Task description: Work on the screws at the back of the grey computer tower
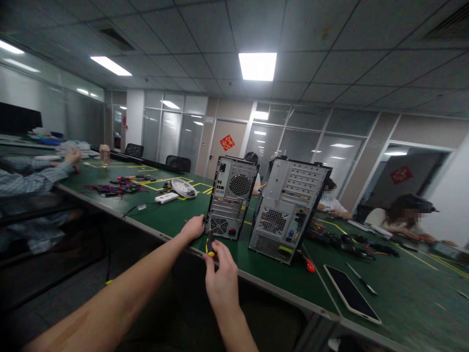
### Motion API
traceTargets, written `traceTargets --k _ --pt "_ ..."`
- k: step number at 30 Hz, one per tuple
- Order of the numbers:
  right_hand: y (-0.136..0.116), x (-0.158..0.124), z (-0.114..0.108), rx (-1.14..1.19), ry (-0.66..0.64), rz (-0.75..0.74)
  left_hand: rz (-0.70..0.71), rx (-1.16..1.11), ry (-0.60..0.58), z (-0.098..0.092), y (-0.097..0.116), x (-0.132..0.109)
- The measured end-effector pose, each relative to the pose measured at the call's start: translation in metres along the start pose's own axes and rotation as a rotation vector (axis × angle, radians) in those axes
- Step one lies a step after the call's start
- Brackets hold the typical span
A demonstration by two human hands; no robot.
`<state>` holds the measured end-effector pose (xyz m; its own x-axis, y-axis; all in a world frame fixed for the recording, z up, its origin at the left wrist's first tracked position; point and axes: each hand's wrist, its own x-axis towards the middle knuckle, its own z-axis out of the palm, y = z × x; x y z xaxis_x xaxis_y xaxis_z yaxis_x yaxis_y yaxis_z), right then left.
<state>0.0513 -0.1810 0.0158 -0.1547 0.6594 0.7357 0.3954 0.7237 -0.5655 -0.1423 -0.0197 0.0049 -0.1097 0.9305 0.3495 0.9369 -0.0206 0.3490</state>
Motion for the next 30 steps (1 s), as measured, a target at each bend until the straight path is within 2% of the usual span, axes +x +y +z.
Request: traceTargets --k 6,18,26,30 --pt "0.0 0.0 0.002 0.015 -0.015 -0.007 -0.011 -0.005 -0.012 0.0 0.0 0.0" --pt "-0.003 0.004 -0.011 -0.139 -0.1 -0.179 -0.011 0.003 -0.02 -0.003 0.002 -0.001" --pt "-0.001 0.002 -0.001 -0.045 -0.026 -0.017 -0.002 0.006 0.006 -0.001 0.001 -0.001" --pt "0.0 0.001 0.002 -0.005 -0.005 -0.01 -0.002 0.004 0.001 0.0 0.0 -0.001"
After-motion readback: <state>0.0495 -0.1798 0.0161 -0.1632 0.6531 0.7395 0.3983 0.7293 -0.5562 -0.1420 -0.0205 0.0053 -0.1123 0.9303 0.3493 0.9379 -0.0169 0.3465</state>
